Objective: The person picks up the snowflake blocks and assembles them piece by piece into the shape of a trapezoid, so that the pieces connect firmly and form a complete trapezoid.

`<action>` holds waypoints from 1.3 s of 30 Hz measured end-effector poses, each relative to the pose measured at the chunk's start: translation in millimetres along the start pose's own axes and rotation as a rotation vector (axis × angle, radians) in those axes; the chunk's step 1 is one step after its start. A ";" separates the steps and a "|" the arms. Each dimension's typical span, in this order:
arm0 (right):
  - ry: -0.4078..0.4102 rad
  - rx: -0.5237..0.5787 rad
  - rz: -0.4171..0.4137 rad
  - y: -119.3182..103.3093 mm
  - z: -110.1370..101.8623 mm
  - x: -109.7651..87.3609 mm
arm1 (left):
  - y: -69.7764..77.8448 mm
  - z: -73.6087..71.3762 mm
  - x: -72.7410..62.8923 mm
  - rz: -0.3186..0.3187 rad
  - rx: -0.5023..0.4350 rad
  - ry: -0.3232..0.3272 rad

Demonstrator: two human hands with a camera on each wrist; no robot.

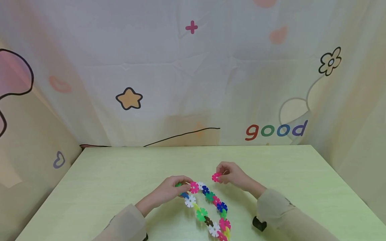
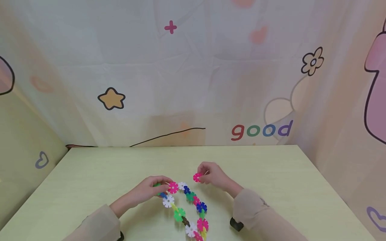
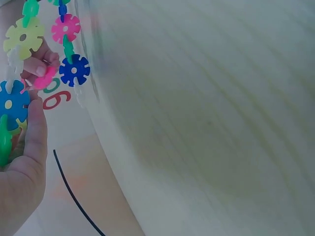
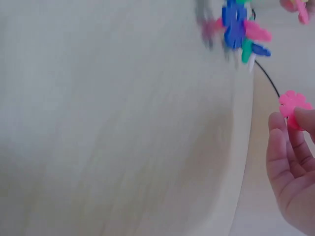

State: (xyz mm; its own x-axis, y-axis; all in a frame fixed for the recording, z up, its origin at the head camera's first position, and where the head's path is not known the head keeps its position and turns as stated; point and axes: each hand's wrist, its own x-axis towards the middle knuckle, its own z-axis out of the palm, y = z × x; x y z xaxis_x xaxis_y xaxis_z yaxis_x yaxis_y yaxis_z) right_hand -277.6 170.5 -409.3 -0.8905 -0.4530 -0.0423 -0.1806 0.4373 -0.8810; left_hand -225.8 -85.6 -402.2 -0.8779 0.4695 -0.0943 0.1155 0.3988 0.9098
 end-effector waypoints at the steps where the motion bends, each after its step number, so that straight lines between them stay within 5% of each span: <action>1: -0.004 0.009 -0.009 -1.5 2.3 -0.4 | -0.1 -0.2 -0.1 -0.001 -0.001 -0.001; 10: -0.055 0.071 -0.091 -12.4 20.0 -5.4 | -1.0 -1.7 -0.5 0.019 -0.025 -0.024; 24: -0.080 0.102 -0.107 -19.9 34.3 -11.4 | -0.5 -2.5 -1.1 0.027 -0.037 -0.032; 39: 0.033 -0.086 -0.227 -22.6 43.9 -17.3 | 0.3 -1.4 -2.4 0.054 -0.049 -0.051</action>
State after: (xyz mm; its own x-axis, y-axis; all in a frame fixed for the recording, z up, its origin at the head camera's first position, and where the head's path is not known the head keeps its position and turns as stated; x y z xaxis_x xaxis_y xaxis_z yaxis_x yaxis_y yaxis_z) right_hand -239.8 134.3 -409.3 -0.8357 -0.5225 0.1690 -0.4116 0.3924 -0.8226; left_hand -224.4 -87.8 -401.2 -0.8463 0.5288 -0.0642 0.1379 0.3338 0.9325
